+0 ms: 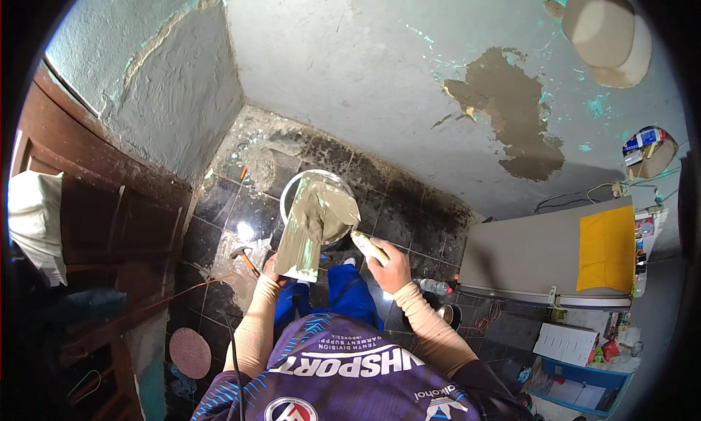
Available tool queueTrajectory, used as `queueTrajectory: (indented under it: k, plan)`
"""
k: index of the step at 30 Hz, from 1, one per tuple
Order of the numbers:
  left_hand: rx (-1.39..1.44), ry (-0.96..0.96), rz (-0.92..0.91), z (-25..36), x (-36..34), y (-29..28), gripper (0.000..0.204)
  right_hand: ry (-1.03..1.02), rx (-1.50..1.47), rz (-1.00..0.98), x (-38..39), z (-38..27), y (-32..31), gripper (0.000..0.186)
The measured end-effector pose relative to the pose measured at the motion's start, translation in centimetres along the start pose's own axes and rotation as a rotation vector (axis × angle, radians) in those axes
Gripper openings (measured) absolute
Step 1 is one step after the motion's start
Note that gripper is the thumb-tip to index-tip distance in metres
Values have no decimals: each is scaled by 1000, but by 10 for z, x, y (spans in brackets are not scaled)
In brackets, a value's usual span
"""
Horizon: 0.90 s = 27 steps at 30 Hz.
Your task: The person is applying and smoothing plaster or cement over a damaged area of a wall using a trowel.
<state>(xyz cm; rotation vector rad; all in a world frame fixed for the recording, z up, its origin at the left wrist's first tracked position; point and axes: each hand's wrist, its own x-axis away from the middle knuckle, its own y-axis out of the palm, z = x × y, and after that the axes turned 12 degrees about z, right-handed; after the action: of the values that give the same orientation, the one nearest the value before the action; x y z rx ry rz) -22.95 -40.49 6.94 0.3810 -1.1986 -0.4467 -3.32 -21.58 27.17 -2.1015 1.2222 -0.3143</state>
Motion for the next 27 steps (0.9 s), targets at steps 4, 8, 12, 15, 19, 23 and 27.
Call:
queueTrajectory:
  k: [4,8,12,15,19,23,27]
  plan:
    - [-143,71,28,13,23,27,28,35,7,51,-1,14,5,30]
    - [-174,78,-17,13,10,-3,28,94,-29,118,-1,33,23,28]
    - [-1,9,14,3,-4,-28,30,236,-82,170,3,67,55,26]
    - [44,-27,37,5,-10,-41,32,343,-58,111,3,90,84,27]
    - [26,-23,-49,7,-23,-53,34,437,-53,-49,-13,112,116,32]
    - [39,46,-88,7,-15,-40,35,404,95,-214,-22,112,135,39]
    - [94,46,-101,10,-3,6,36,391,116,-408,-26,136,128,43]
